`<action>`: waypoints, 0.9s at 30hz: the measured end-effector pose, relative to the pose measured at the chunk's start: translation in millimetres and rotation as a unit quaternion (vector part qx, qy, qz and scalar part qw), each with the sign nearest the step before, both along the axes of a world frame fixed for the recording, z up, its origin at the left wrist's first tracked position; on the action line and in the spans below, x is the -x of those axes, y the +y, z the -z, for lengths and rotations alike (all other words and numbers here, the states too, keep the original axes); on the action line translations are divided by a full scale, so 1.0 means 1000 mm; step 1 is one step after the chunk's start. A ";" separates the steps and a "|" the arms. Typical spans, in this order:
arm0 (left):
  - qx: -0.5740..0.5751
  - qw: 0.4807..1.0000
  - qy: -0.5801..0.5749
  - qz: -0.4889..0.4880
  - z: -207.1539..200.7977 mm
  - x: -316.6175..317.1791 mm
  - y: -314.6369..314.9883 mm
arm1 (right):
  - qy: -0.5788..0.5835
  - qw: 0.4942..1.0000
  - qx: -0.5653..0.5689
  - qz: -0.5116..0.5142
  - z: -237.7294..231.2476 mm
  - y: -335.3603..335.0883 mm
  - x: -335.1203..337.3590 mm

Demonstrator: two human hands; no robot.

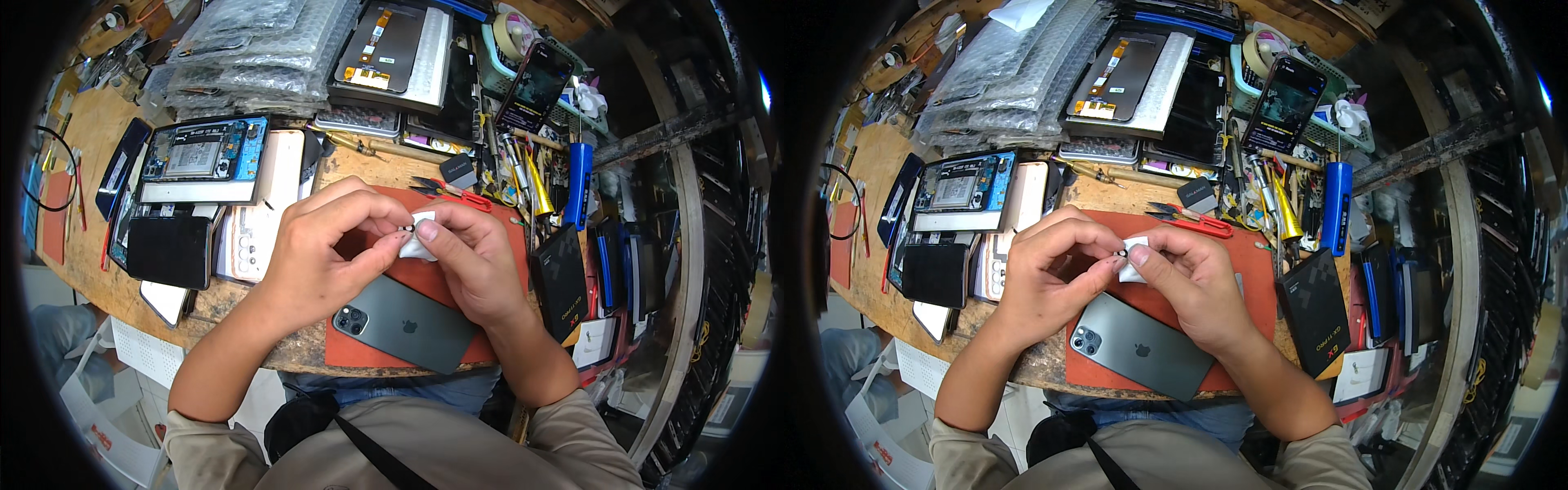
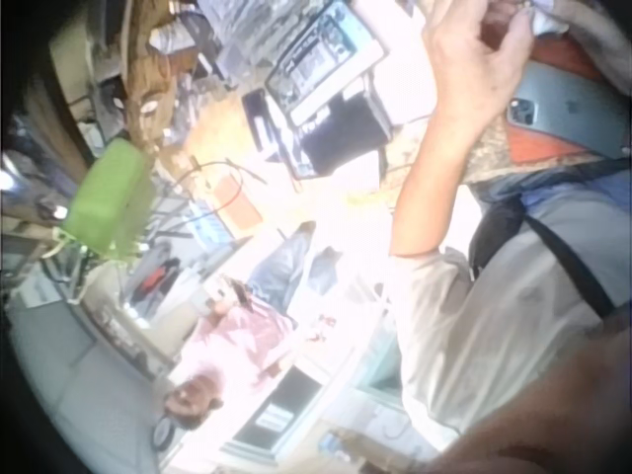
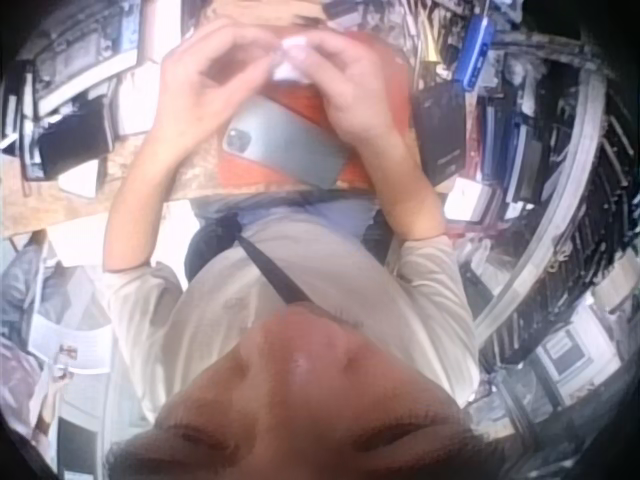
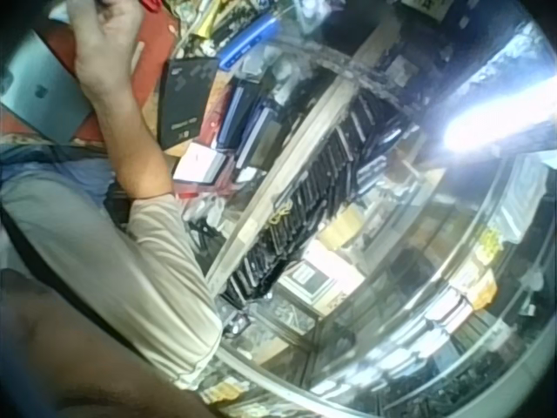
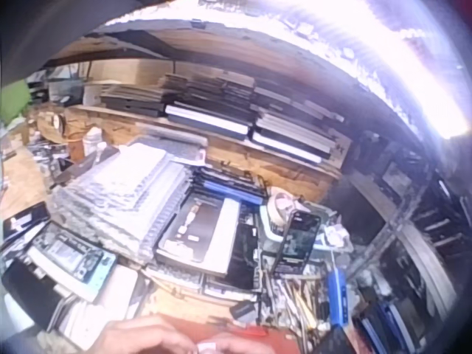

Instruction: The person cleans a small camera lens component, applies adhesive to the back of a smartphone, and uses a metal tool to press the lens into place. They then wipe the phone's back surface and place a protective film over the camera module.

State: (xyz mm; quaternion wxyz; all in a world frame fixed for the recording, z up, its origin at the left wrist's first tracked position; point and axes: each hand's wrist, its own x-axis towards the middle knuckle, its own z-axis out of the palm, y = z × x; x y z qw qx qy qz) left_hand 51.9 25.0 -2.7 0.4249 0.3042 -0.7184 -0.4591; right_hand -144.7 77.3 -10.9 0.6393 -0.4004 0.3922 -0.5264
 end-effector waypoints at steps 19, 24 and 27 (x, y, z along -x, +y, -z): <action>-0.069 0.997 0.009 -0.011 0.003 -0.004 0.002 | 0.191 0.974 0.049 0.112 0.002 -0.004 -0.001; -0.039 0.999 0.021 -0.028 0.005 0.001 0.001 | 0.121 0.990 0.032 0.071 -0.006 0.000 -0.002; -0.032 0.999 0.003 -0.020 0.003 0.003 0.000 | 0.072 0.997 0.020 0.038 0.000 0.000 0.001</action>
